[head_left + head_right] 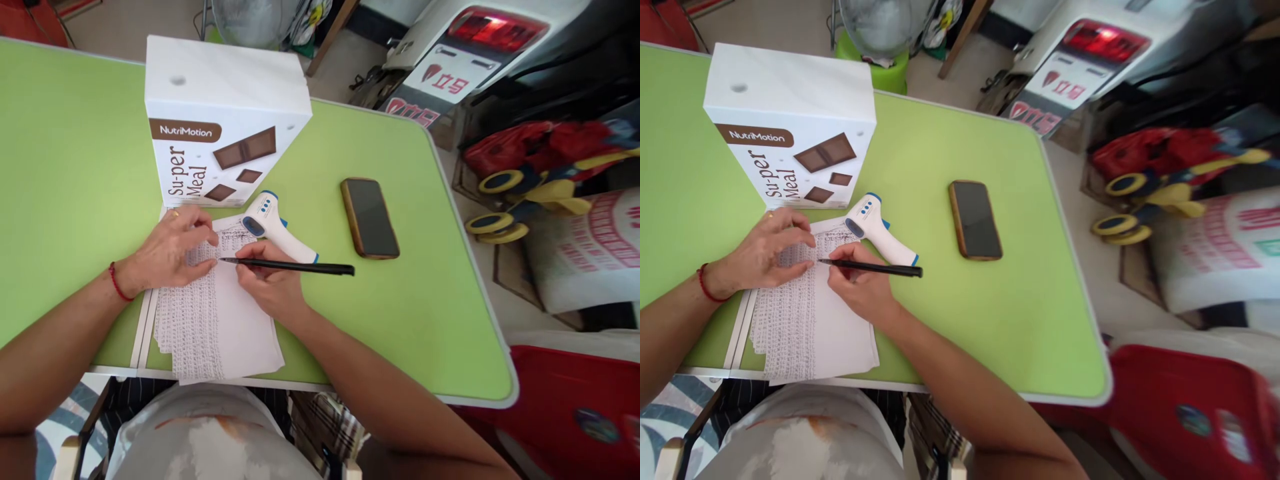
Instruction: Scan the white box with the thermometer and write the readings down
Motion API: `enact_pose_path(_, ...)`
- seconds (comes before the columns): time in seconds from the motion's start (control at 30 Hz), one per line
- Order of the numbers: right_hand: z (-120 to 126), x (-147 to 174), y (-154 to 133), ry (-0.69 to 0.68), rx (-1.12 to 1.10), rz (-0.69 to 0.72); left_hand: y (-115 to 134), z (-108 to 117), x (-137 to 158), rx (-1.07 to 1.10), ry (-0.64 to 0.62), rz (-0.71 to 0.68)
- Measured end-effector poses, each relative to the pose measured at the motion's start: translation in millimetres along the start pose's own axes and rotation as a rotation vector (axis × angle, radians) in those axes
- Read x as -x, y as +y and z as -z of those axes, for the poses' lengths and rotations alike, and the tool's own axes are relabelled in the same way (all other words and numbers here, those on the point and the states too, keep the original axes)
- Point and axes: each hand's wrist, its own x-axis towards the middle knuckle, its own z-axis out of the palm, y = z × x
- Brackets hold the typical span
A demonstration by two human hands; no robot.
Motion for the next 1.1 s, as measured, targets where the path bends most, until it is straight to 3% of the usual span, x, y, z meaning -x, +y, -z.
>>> enact_pose_path(0.07, -2.6, 0.2, 2.9, 0.003, 0.031, 0.003, 1.0, -0.3, 0.4, -0.031, -0.141, -0.004)
enact_pose_path(0.17, -4.8, 0.8, 5.4, -0.017, 0.066, 0.052, 0.8, -0.8, 0.4, -0.083, -0.223, 0.025)
enact_pose_path(0.33, -4.4, 1.3, 6.5, -0.081, 0.086, 0.116, -1.3, -2.0, 0.7, -0.076, -0.225, 0.021)
enact_pose_path(1.1, -4.5, 3.4, 9.3, -0.099, 0.156, 0.161, -1.1, -2.5, -0.3, -0.093, -0.235, 0.042)
